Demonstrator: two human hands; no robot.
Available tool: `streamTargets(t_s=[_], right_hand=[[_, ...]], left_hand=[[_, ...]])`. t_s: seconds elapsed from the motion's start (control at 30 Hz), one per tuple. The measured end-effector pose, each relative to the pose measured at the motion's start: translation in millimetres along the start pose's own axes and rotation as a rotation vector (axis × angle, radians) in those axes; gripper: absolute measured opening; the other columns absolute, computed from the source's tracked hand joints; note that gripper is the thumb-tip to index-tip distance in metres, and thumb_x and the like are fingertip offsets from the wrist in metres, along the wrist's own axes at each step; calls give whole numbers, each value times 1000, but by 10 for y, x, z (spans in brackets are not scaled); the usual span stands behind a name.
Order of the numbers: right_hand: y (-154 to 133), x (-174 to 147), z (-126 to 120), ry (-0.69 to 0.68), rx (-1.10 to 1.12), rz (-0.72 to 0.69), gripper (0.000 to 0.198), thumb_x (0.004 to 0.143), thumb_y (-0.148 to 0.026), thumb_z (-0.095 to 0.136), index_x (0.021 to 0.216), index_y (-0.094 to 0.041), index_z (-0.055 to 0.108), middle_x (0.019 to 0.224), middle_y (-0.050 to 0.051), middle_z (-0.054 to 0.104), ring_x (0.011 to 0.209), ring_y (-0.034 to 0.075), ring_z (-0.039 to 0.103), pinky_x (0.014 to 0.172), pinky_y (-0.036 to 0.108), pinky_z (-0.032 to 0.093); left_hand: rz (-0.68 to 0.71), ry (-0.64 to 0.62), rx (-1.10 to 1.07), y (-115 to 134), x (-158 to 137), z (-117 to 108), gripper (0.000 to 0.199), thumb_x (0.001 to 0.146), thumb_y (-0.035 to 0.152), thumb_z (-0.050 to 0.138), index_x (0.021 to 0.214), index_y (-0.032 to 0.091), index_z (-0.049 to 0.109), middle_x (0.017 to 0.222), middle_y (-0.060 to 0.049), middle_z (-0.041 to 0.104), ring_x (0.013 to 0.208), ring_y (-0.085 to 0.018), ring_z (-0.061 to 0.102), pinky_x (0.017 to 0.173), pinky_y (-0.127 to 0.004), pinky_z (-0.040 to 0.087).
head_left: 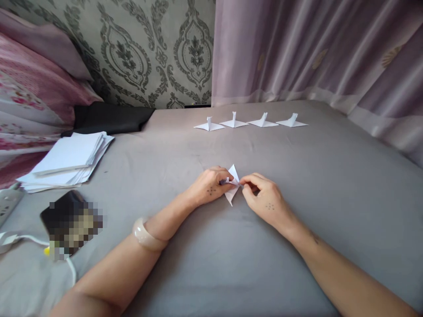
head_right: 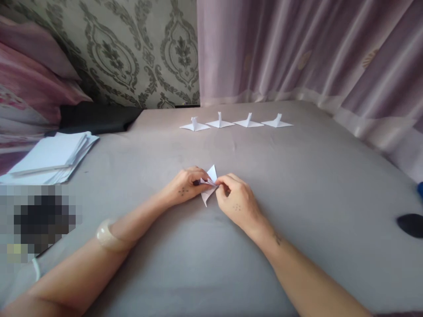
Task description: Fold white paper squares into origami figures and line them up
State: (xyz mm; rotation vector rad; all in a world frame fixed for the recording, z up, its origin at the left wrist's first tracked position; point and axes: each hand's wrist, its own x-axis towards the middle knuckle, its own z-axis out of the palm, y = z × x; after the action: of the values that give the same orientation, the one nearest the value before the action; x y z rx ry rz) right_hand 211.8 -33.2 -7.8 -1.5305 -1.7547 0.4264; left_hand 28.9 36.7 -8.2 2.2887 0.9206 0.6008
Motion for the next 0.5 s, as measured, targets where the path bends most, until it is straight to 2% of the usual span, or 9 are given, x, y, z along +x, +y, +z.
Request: streamTargets(t_s=[0.1,0.2,0.37,0.5], right_hand=[[12,11,16,-12,25,38,18,78,-16,50,83,-22,66,81,1,66,65,13,60,64,25,48],[-1,22,19,-5,36,53,15,78,-18,52,84,-21,65,80,1,65,65,13,61,65,26,48],[-81,42,25,76,60,0,14,78,-17,51,85,-21,63,84,3,66,72,15,62,67,27,49],[-150,66,35,60,96,4,14,77,-18,52,84,-20,64,86,4,66,76,15,62,69,27,49]], left_hand=[[-65,1,-31,44,-3,-19,25,86,40,62,98,20,71,91,-5,67,74,-14,58,71,-26,44],[-103,-1,-63,83,-3,-33,24,87,41,60,93,21,72,87,-3,65,71,-13,56,68,-25,42],[-105,-4,-95,98,0,-37,23,88,38,57,86,20,71,81,-1,64,71,-14,55,67,-24,40],[-54,-7,-64,63,2,-20,21,89,33,55,81,18,67,84,-2,65,78,-15,58,70,-24,41]])
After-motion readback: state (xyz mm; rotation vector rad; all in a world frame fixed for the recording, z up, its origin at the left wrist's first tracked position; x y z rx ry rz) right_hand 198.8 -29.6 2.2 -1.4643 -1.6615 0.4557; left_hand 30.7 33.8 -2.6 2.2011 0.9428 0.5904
